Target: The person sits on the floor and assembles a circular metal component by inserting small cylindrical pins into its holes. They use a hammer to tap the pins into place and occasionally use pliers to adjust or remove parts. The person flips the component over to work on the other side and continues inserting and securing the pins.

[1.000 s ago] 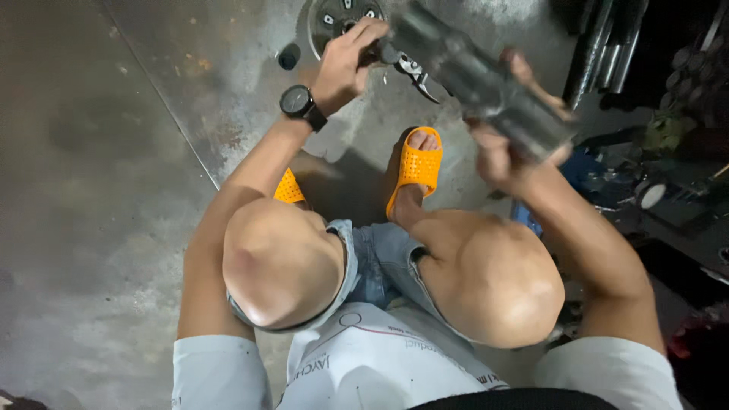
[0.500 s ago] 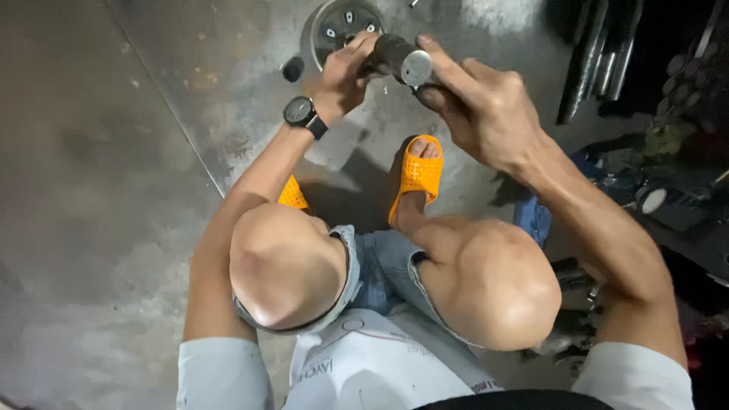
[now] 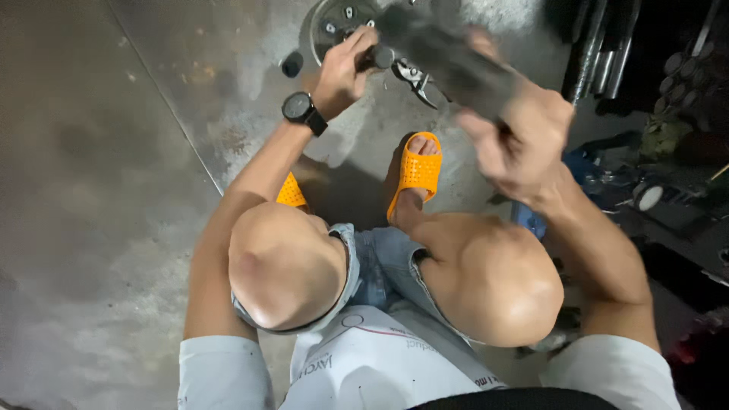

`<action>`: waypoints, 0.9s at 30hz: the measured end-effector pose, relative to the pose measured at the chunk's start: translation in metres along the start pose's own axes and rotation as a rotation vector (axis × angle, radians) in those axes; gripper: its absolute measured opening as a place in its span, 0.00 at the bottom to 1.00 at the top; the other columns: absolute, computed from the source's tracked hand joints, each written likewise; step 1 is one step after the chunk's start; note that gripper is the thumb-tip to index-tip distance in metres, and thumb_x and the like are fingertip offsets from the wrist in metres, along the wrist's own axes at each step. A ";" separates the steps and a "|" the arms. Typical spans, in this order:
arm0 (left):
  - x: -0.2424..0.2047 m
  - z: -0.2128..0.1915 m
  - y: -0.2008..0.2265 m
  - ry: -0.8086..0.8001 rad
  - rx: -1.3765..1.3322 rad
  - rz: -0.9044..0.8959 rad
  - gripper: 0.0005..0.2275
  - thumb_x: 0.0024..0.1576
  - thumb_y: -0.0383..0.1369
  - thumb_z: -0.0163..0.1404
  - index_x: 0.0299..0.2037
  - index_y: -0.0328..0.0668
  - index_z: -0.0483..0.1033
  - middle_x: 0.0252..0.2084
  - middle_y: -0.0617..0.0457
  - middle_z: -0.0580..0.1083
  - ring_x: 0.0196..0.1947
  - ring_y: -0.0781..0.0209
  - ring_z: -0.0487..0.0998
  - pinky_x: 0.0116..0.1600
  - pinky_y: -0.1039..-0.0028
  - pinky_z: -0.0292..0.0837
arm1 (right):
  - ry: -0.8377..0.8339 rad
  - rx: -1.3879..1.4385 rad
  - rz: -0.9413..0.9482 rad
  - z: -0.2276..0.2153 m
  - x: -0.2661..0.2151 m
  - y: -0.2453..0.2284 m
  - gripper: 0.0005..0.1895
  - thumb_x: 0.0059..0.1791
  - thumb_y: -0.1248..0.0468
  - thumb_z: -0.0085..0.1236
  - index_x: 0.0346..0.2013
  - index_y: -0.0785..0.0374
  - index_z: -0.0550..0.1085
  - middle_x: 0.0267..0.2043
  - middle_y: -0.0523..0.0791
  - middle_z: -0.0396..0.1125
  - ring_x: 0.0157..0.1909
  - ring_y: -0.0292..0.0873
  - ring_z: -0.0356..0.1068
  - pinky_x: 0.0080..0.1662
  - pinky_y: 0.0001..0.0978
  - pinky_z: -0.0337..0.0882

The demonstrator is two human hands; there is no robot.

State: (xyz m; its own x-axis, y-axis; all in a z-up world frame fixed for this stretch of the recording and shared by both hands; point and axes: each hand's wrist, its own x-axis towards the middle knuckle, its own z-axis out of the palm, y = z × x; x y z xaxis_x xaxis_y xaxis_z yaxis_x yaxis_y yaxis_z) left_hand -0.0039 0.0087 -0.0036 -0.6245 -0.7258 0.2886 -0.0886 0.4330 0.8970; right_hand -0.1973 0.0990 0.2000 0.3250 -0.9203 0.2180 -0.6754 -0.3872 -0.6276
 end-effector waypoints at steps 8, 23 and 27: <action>0.002 0.004 -0.007 0.010 -0.014 -0.058 0.11 0.60 0.23 0.46 0.51 0.29 0.69 0.50 0.36 0.73 0.51 0.41 0.76 0.60 0.58 0.74 | -0.075 -0.118 0.019 -0.014 0.022 0.001 0.25 0.60 0.59 0.48 0.65 0.76 0.64 0.26 0.49 0.55 0.24 0.44 0.52 0.29 0.36 0.54; 0.021 -0.035 0.035 0.004 -0.072 -0.049 0.17 0.49 0.08 0.47 0.49 0.25 0.67 0.50 0.35 0.69 0.53 0.39 0.72 0.62 0.56 0.68 | 0.165 0.438 0.558 -0.010 -0.015 0.016 0.14 0.59 0.69 0.47 0.30 0.69 0.58 0.19 0.48 0.55 0.18 0.38 0.53 0.23 0.29 0.52; 0.015 -0.022 0.018 -0.025 0.026 0.023 0.15 0.57 0.15 0.53 0.53 0.28 0.66 0.52 0.37 0.68 0.51 0.36 0.72 0.59 0.53 0.71 | 0.159 0.468 0.485 -0.011 -0.014 0.012 0.13 0.59 0.66 0.45 0.35 0.74 0.63 0.20 0.49 0.56 0.19 0.39 0.54 0.25 0.32 0.54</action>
State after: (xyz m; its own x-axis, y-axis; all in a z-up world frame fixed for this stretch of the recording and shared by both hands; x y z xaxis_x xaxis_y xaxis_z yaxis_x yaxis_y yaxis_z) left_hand 0.0017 -0.0064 0.0239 -0.6457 -0.7020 0.3003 -0.0937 0.4632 0.8813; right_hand -0.2177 0.1061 0.1977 -0.0665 -0.9942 -0.0840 -0.3520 0.1021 -0.9304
